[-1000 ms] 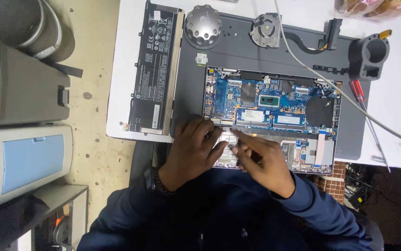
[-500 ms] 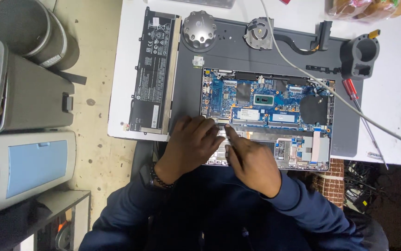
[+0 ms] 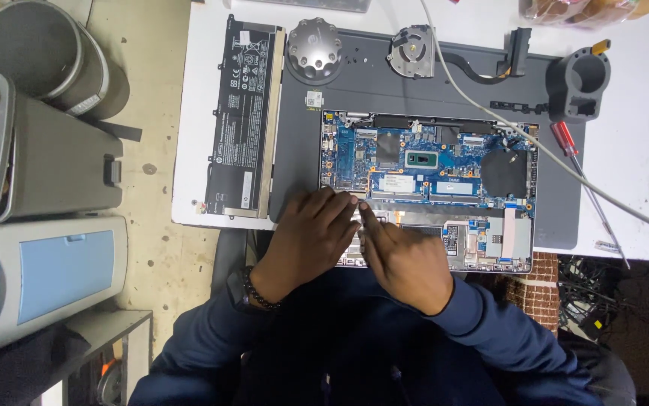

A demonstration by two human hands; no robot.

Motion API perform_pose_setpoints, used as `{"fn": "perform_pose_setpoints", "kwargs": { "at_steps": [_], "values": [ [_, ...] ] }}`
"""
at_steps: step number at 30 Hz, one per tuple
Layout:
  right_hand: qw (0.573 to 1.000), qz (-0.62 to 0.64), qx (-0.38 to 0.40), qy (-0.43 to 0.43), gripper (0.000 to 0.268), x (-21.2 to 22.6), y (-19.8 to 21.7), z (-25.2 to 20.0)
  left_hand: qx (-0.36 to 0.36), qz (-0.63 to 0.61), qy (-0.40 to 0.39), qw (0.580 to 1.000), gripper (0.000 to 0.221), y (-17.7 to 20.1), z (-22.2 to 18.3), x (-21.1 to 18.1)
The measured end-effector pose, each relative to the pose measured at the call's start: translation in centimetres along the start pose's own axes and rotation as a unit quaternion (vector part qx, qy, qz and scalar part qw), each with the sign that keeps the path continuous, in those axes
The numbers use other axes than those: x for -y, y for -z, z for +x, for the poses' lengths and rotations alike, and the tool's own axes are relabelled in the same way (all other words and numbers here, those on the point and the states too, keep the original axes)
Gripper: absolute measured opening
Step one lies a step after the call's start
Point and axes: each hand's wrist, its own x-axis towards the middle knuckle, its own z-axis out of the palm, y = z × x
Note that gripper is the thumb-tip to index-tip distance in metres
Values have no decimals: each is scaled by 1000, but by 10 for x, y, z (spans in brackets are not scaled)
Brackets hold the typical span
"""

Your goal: Repairing a laptop by manipulating internal components like the motherboard and connectors.

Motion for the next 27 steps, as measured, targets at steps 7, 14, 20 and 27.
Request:
{"fn": "perform_pose_setpoints", "kwargs": {
  "at_steps": [7, 14, 20, 27],
  "values": [
    [991, 115, 26, -62, 40, -5, 0, 0, -20, 1, -8, 1000, 22, -6, -3, 3],
    [902, 390, 83, -165, 46, 1, 1, 7, -35, -34, 15, 999, 21, -3, 0, 4],
    [675, 687, 104, -250, 58, -7, -4, 0, -53, -49, 17, 997, 16, -12, -7, 8],
    [627, 736, 67, -246, 57, -12, -14, -6, -46, -38, 16, 998, 13, -10, -6, 7]
  ]
}}
